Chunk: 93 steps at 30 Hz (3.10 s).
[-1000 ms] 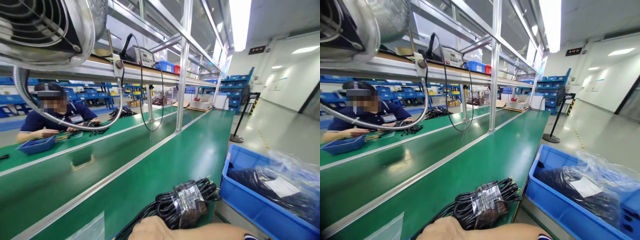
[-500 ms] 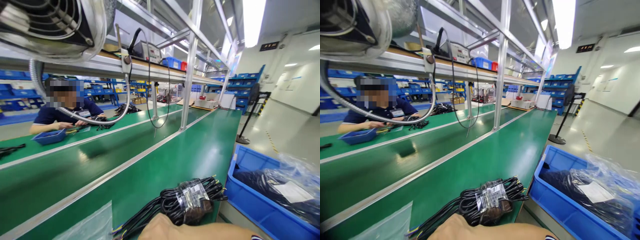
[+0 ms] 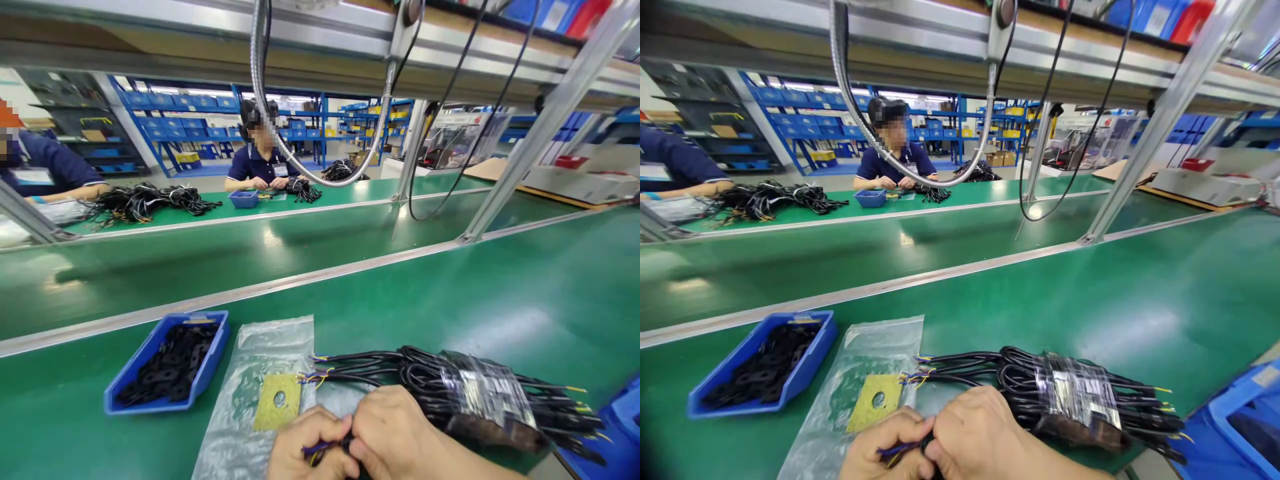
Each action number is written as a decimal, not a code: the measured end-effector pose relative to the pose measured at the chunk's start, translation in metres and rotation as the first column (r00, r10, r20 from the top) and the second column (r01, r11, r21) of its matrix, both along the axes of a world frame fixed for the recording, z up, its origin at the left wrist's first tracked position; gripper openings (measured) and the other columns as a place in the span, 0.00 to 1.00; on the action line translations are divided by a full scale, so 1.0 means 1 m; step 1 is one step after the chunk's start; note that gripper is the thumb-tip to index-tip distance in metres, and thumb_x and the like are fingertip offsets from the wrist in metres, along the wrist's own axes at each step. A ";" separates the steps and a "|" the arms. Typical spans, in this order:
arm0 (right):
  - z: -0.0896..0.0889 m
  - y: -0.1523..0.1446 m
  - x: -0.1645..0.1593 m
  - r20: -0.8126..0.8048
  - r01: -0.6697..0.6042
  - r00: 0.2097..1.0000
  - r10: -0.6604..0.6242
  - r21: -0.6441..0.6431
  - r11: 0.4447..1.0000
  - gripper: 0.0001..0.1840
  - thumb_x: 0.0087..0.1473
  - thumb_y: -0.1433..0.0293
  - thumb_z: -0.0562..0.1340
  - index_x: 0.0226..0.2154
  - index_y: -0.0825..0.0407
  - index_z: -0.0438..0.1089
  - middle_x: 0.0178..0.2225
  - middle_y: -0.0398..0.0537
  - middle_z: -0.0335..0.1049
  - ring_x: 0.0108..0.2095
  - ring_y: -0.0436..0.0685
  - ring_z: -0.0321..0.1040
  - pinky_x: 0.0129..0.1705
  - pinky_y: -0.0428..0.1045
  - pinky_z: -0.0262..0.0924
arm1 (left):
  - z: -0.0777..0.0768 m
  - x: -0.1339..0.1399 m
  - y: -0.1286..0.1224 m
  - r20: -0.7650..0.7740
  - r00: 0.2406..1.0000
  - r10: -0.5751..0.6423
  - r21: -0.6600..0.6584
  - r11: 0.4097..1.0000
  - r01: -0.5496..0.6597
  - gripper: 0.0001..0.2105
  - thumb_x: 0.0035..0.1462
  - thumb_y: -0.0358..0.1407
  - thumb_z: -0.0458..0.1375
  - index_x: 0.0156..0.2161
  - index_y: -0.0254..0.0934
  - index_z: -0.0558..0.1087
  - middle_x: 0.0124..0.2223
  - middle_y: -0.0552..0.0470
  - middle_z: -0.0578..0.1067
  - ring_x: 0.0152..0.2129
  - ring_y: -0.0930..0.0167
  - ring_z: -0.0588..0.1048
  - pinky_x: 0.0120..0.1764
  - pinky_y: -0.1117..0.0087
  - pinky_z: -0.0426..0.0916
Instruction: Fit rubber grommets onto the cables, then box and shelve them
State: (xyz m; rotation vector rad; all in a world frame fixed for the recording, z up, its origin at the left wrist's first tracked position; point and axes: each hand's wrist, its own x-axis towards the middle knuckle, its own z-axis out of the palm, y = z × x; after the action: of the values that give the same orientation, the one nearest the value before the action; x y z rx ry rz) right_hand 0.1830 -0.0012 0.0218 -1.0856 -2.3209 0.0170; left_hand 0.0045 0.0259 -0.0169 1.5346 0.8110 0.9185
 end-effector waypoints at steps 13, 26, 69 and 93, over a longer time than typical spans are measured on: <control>-0.006 0.001 0.006 -0.127 -0.030 0.992 0.015 -0.119 0.992 0.09 0.59 0.76 0.51 0.29 0.55 0.63 0.24 0.46 0.60 0.25 0.52 0.53 0.27 0.48 0.48 | 0.021 0.011 -0.007 0.194 0.961 0.196 -0.661 0.750 -0.019 0.20 0.32 0.42 0.73 0.28 0.31 0.73 0.19 0.53 0.75 0.16 0.75 0.72 0.24 0.75 0.67; -0.003 -0.001 0.011 -0.078 -0.109 0.993 0.091 -0.261 0.959 0.14 0.61 0.75 0.49 0.24 0.51 0.55 0.21 0.40 0.54 0.23 0.49 0.52 0.27 0.47 0.46 | 0.020 0.014 -0.012 -0.002 0.992 0.129 -0.240 0.963 -0.126 0.07 0.39 0.33 0.71 0.27 0.36 0.79 0.27 0.52 0.78 0.27 0.72 0.74 0.34 0.72 0.67; 0.027 0.007 0.019 0.084 0.062 0.996 -0.036 -0.342 0.938 0.08 0.59 0.72 0.55 0.42 0.52 0.66 0.39 0.49 0.67 0.41 0.56 0.63 0.43 0.50 0.58 | 0.043 -0.020 -0.004 -0.193 0.929 -0.316 0.172 0.921 0.349 0.18 0.47 0.41 0.64 0.41 0.31 0.76 0.42 0.41 0.75 0.40 0.65 0.73 0.45 0.65 0.68; -0.011 0.022 -0.020 0.047 -0.076 0.996 0.078 -0.034 0.997 0.11 0.64 0.70 0.49 0.32 0.52 0.64 0.27 0.45 0.63 0.27 0.52 0.60 0.30 0.48 0.55 | 0.052 -0.134 0.090 -0.638 0.446 0.628 0.556 0.776 -0.296 0.12 0.56 0.31 0.52 0.42 0.35 0.76 0.41 0.45 0.77 0.35 0.67 0.74 0.41 0.65 0.70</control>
State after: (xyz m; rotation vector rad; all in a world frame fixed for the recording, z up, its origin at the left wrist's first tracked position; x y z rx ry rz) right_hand 0.1628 0.0203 0.0110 -1.0220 -2.4121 0.0585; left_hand -0.1293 0.1160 0.0346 2.1562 1.9213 0.7502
